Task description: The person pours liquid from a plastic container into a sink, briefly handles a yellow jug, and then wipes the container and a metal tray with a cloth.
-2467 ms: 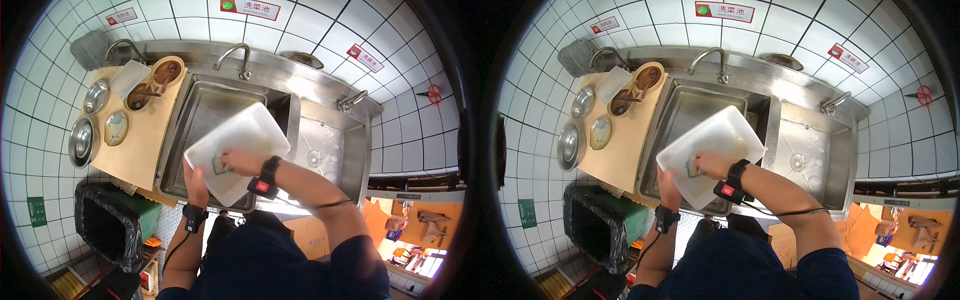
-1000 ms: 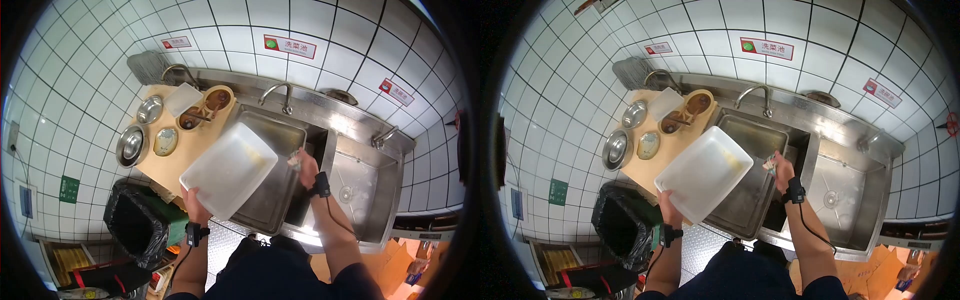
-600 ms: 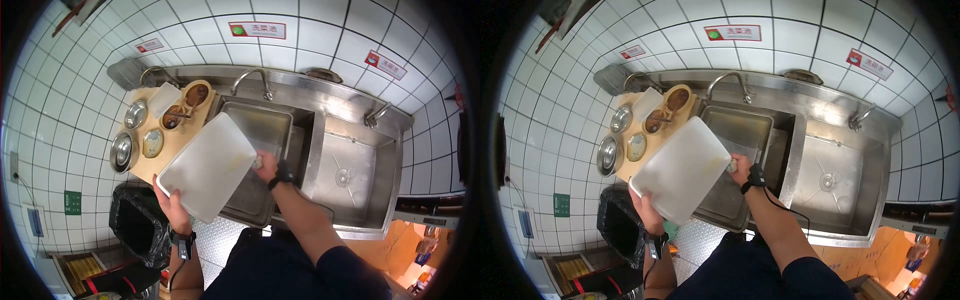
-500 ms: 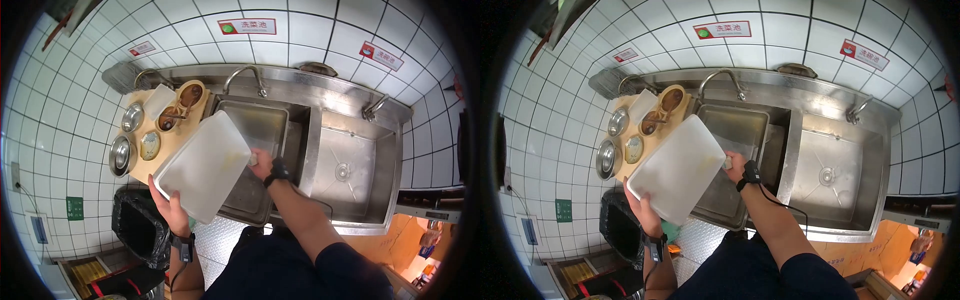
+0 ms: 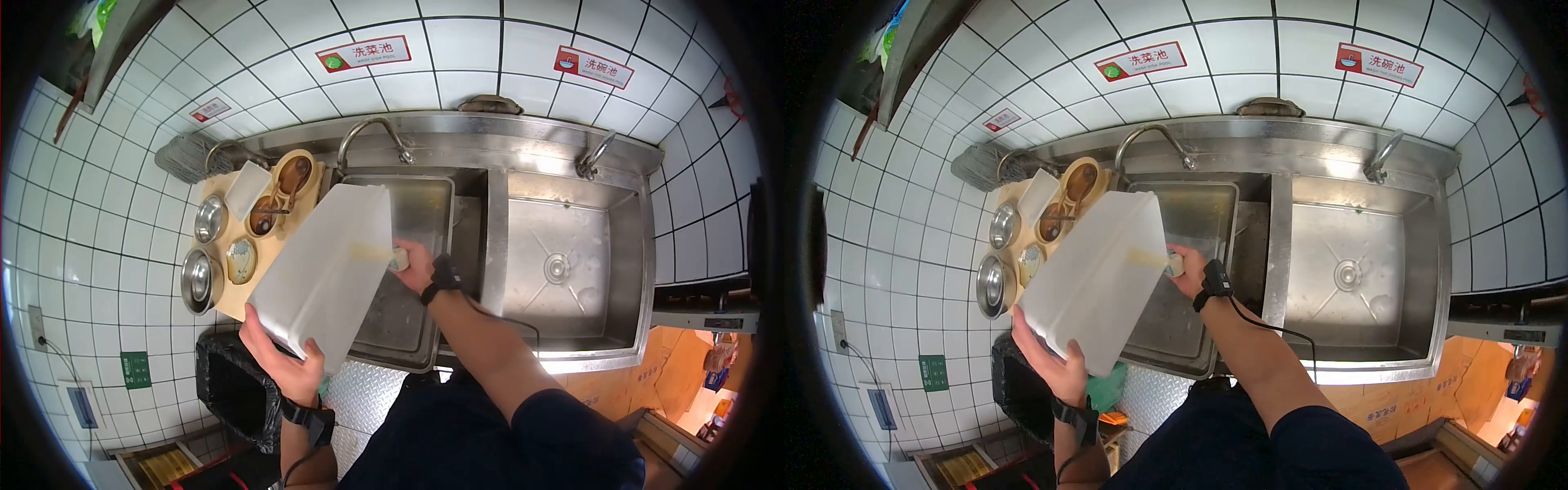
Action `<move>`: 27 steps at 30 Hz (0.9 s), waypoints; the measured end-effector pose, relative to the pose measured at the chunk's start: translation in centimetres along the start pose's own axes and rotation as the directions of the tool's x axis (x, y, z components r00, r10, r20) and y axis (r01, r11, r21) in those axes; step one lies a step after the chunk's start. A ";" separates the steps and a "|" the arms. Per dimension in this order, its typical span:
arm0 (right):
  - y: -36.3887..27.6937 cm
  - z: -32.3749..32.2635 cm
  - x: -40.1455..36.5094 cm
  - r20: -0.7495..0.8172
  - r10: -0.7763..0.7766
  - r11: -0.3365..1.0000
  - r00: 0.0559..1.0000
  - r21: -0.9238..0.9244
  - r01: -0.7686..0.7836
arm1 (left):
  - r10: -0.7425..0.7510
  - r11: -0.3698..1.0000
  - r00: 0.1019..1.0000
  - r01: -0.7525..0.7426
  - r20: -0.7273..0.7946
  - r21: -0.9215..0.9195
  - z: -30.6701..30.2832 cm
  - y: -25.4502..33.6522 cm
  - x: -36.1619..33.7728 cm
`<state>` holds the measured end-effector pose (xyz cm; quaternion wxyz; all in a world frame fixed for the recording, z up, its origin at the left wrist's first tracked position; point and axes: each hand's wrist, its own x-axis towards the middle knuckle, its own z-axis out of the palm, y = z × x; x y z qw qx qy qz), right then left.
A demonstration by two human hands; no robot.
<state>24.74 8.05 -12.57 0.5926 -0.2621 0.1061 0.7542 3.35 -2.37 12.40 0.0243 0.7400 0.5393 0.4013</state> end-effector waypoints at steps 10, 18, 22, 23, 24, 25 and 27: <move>0.3 -0.2 0.1 0.069 0.024 0.997 0.997 0.071 -0.029 | 0.213 0.964 0.977 -0.215 0.028 0.156 -0.9 -0.5 -1.5; 2.4 1.5 -2.2 0.198 0.085 0.996 0.976 0.014 -0.090 | -0.132 0.973 0.990 0.121 -0.047 -0.196 0.2 -3.3 -3.4; 3.2 0.7 -2.7 0.019 0.024 0.946 1.000 -0.324 -0.016 | -0.322 0.814 0.946 0.262 -0.026 -0.519 1.7 -5.0 -4.2; 3.3 -0.1 -2.0 0.019 0.011 0.933 1.000 -0.360 -0.003 | -0.427 0.740 0.904 0.373 0.037 -0.560 1.8 -5.9 -4.4; 3.4 -1.0 -1.3 0.021 -0.001 0.918 1.000 -0.396 0.009 | -0.522 0.651 0.847 0.475 0.105 -0.592 2.0 -6.7 -4.6; 3.3 -1.6 -1.0 0.020 -0.001 0.917 1.000 -0.398 0.009 | -0.524 0.649 0.845 0.476 0.105 -0.593 2.4 -7.3 -5.1; 2.6 -1.8 -0.9 -0.197 -0.080 0.842 0.977 -0.539 -0.040 | -0.259 0.942 0.964 0.267 -0.064 0.203 2.6 -7.5 -5.4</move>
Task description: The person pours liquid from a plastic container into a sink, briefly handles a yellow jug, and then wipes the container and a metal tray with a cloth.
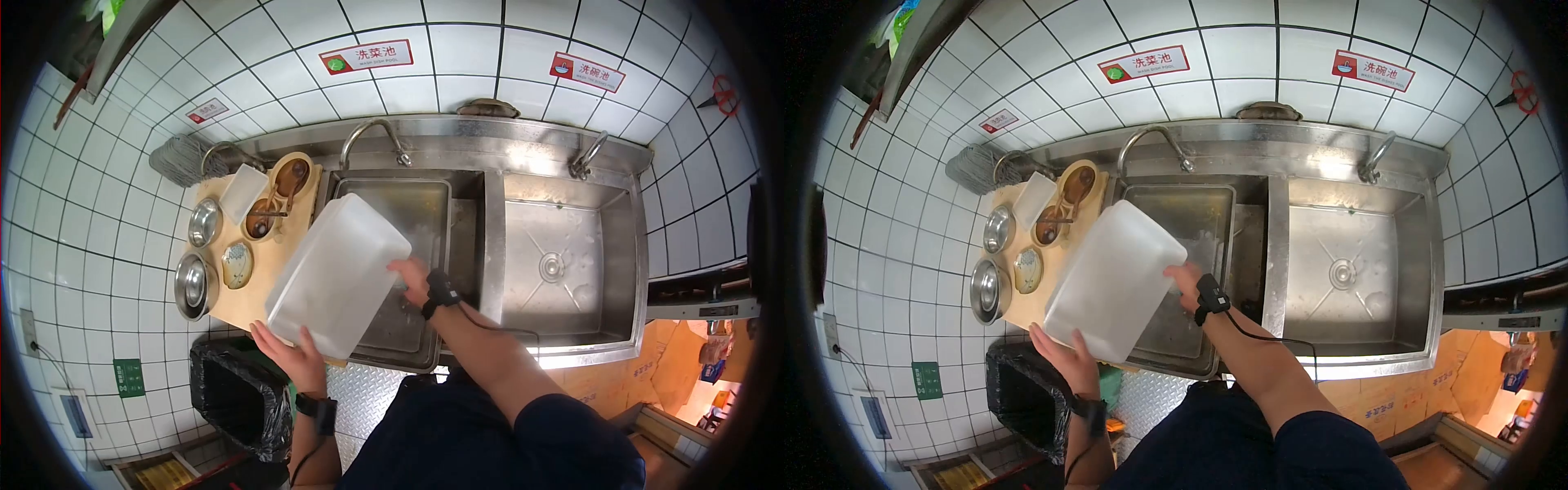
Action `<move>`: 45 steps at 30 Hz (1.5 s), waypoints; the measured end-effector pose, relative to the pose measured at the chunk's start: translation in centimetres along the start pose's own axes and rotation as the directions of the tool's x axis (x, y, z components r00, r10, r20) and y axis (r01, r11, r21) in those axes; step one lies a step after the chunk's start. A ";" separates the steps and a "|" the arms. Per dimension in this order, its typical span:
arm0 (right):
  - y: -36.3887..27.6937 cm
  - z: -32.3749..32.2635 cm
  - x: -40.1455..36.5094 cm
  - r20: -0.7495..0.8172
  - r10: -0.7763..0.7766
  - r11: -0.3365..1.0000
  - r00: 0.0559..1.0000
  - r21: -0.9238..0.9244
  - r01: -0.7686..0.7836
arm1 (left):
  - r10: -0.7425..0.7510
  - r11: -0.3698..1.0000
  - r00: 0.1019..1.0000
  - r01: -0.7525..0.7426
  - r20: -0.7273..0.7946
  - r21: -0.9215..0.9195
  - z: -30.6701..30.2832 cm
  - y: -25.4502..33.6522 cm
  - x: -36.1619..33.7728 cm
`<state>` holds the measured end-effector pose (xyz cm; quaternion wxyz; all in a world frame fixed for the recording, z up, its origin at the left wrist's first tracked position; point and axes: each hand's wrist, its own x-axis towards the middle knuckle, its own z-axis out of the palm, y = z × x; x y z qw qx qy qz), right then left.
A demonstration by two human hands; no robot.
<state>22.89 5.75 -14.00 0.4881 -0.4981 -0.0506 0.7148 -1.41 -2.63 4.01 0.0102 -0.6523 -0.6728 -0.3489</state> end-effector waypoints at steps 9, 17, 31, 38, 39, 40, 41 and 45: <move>-5.6 3.0 -5.9 -0.266 -0.102 0.976 0.958 -0.212 0.045 | 0.512 0.659 0.572 -0.740 0.640 0.134 6.9 -0.8 -4.4; -7.0 2.6 -3.2 -0.156 -0.247 0.941 0.956 -0.274 0.198 | 0.419 0.850 0.688 -0.527 0.592 0.010 8.5 -0.5 -1.8; -1.1 5.7 -10.8 0.804 -0.440 -0.212 0.400 -0.526 0.824 | -0.082 0.661 0.780 0.508 0.620 -0.552 9.9 0.3 -0.1; -7.5 6.3 -6.8 0.807 -0.546 -0.520 0.225 -0.537 0.665 | -0.031 0.566 0.568 0.689 0.822 -0.454 3.2 -0.2 1.4; -8.8 6.2 -5.8 0.805 -0.549 -0.519 0.227 -0.540 0.662 | -0.016 0.537 0.551 0.709 0.834 -0.458 2.1 0.1 1.8; -10.2 6.2 -4.8 0.727 -0.647 -0.442 0.231 -0.604 0.663 | -0.013 0.538 0.550 0.708 0.835 -0.458 1.8 -0.1 1.9; -11.1 6.2 -4.1 0.636 -0.735 -0.356 0.235 -0.657 0.665 | 0.015 0.483 0.596 0.698 0.803 -0.528 1.4 -0.3 1.8; -11.8 5.6 -1.4 0.257 -0.736 0.275 0.627 -0.732 0.623 | 0.062 0.323 0.655 0.701 0.754 -0.636 0.7 -1.9 1.7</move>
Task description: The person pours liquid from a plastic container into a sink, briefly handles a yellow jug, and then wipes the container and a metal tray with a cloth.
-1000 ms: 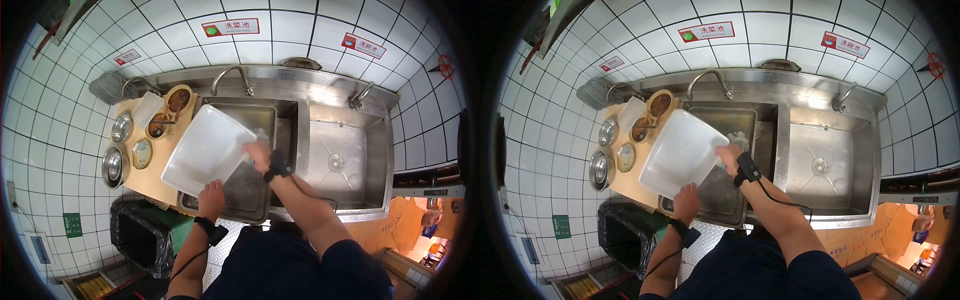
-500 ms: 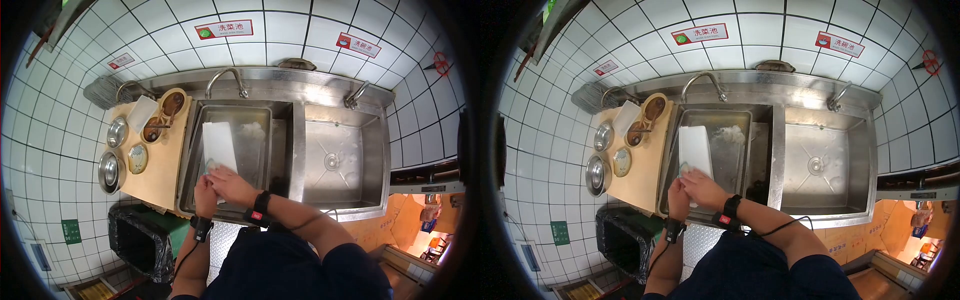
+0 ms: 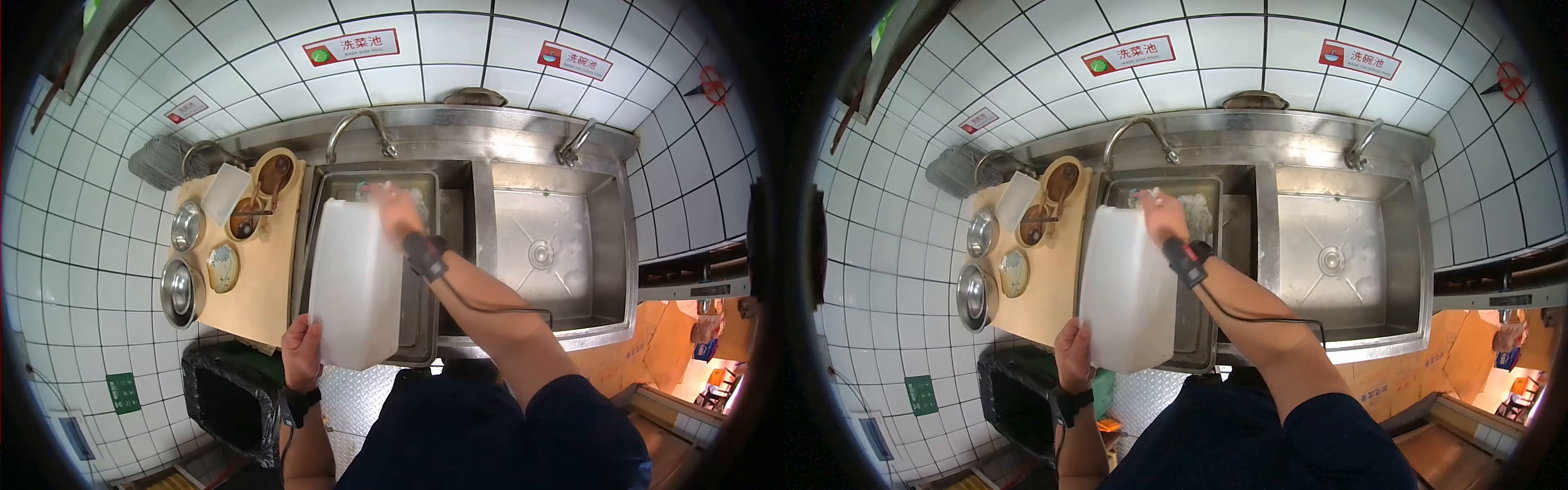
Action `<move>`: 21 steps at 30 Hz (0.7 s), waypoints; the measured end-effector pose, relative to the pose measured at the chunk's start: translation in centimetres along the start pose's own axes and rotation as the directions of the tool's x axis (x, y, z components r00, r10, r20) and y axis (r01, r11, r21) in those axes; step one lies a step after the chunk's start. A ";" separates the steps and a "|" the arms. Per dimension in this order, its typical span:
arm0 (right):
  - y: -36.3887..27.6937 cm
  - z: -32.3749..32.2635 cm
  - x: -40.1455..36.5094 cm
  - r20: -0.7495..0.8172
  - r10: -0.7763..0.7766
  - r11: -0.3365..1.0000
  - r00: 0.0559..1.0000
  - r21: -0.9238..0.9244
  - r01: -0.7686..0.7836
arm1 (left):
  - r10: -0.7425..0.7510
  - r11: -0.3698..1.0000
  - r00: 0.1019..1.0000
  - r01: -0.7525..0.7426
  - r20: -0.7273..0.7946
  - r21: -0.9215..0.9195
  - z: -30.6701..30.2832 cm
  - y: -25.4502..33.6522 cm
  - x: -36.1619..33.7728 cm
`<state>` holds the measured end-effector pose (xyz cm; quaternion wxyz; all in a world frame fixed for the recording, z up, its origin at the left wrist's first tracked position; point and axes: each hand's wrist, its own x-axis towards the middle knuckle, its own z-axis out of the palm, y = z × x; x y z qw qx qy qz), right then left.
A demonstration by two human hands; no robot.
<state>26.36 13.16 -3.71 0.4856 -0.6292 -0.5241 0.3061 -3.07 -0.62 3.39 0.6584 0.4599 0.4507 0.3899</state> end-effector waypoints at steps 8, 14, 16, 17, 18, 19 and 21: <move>6.8 6.3 -5.0 -0.125 0.368 0.543 0.922 0.833 -0.104 | -0.004 0.972 0.993 -0.023 -0.114 -0.233 1.9 -1.0 0.8; -1.4 4.0 -13.1 0.145 0.121 0.949 0.982 0.274 -0.157 | 0.022 0.938 0.943 -0.135 -0.333 -0.318 2.7 -2.2 3.0; -3.6 2.6 -14.3 0.214 0.078 0.930 0.974 0.337 -0.149 | 0.039 0.949 0.954 -0.129 -0.297 -0.288 2.3 -2.6 3.4; -4.8 1.9 -14.8 0.274 0.036 0.907 0.961 0.395 -0.147 | 0.043 0.950 0.953 -0.132 -0.301 -0.284 2.4 -2.6 3.6; -5.7 1.6 -15.1 0.273 -0.030 0.935 0.961 0.348 -0.070 | 0.030 0.952 0.954 -0.117 -0.297 -0.282 3.0 -2.4 3.7; -6.4 1.5 -15.0 0.274 -0.031 0.935 0.961 0.348 -0.069 | 0.015 0.954 0.956 -0.102 -0.292 -0.282 3.5 -2.4 3.7; -7.5 1.6 -14.0 0.250 -0.216 0.930 0.944 0.346 0.121 | -0.023 0.956 0.969 -0.051 -0.248 -0.290 3.6 -2.9 3.5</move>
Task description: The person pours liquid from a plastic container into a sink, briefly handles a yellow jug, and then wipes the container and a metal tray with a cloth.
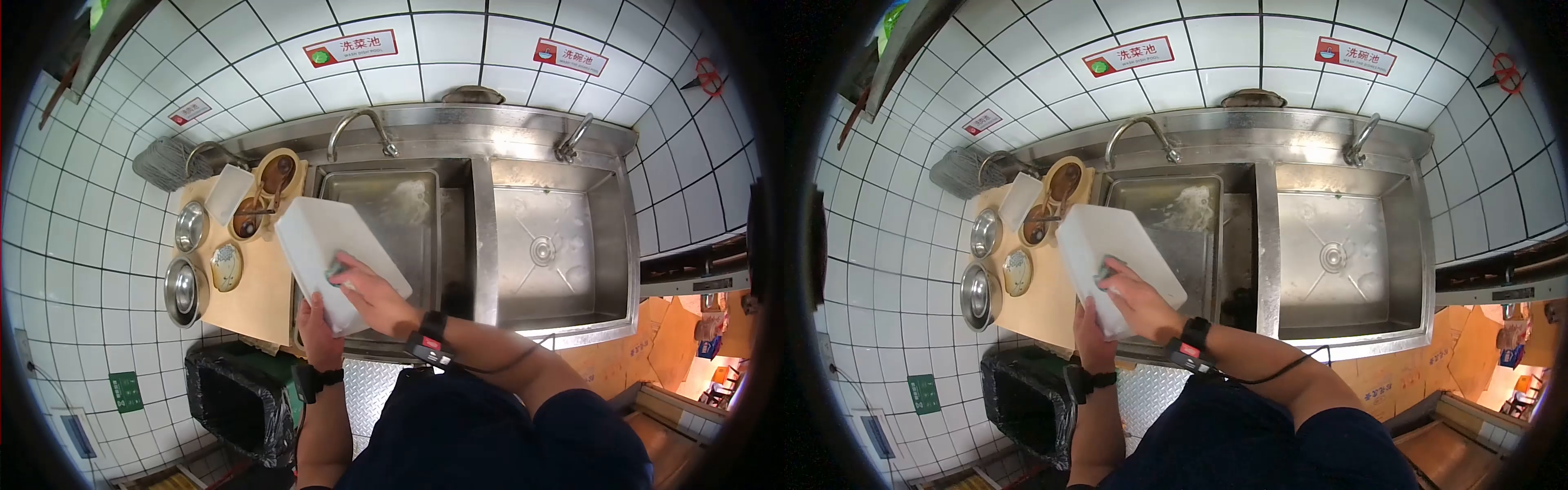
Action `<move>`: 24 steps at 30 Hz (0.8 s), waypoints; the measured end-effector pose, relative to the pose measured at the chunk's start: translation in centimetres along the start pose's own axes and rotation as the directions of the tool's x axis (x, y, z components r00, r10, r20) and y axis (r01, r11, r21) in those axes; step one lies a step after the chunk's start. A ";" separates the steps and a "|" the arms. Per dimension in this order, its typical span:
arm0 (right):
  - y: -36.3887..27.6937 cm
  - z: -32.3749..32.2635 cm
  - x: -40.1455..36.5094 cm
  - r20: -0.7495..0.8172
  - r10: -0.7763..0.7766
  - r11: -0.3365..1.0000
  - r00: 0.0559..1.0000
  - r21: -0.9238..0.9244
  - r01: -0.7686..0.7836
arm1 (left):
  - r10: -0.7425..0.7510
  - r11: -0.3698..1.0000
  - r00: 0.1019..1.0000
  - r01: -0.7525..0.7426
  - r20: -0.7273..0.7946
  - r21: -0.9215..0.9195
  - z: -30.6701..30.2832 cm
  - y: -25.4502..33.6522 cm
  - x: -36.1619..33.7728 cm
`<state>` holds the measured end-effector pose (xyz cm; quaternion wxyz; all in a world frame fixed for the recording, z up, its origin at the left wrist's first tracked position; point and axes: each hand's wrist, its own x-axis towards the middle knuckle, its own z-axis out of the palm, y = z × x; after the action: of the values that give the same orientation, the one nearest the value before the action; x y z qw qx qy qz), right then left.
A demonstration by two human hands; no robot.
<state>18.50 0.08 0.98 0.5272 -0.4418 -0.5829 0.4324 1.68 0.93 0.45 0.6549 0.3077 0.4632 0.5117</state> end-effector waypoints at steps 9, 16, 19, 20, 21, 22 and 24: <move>0.9 -2.5 6.4 0.030 -0.091 0.982 0.995 -0.165 0.095 | -0.025 0.999 0.999 0.024 0.045 0.027 1.7 -0.3 -1.8; -2.1 -1.7 0.0 0.230 -0.313 0.871 0.921 -0.317 0.375 | 0.074 0.984 0.994 -0.085 -0.076 -0.157 0.1 -0.5 0.2; -1.0 -2.3 -1.1 0.226 -0.364 0.830 0.903 -0.361 0.425 | 0.051 0.969 0.994 -0.072 -0.093 -0.235 0.0 -1.0 0.2; 0.0 -2.6 -1.3 0.224 -0.409 0.805 0.885 -0.367 0.465 | 0.015 0.955 0.994 -0.047 -0.110 -0.293 0.0 -1.1 0.2; 1.1 -3.0 -1.7 0.221 -0.407 0.806 0.886 -0.370 0.462 | -0.024 0.936 0.992 -0.022 -0.127 -0.350 0.0 -1.1 -0.1; 2.4 -3.5 -2.1 0.147 -0.419 0.807 0.896 -0.393 0.442 | -0.026 0.937 0.992 -0.020 -0.126 -0.349 -0.1 -0.9 -0.2; 4.7 -4.6 -2.7 0.074 -0.432 0.808 0.899 -0.411 0.422 | -0.014 0.909 0.992 -0.041 -0.128 -0.414 -0.5 -0.3 -0.4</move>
<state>23.46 -1.27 -3.88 0.5108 -0.4068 -0.7396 0.1632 1.28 0.43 0.10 0.6707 0.1309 0.3823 0.6219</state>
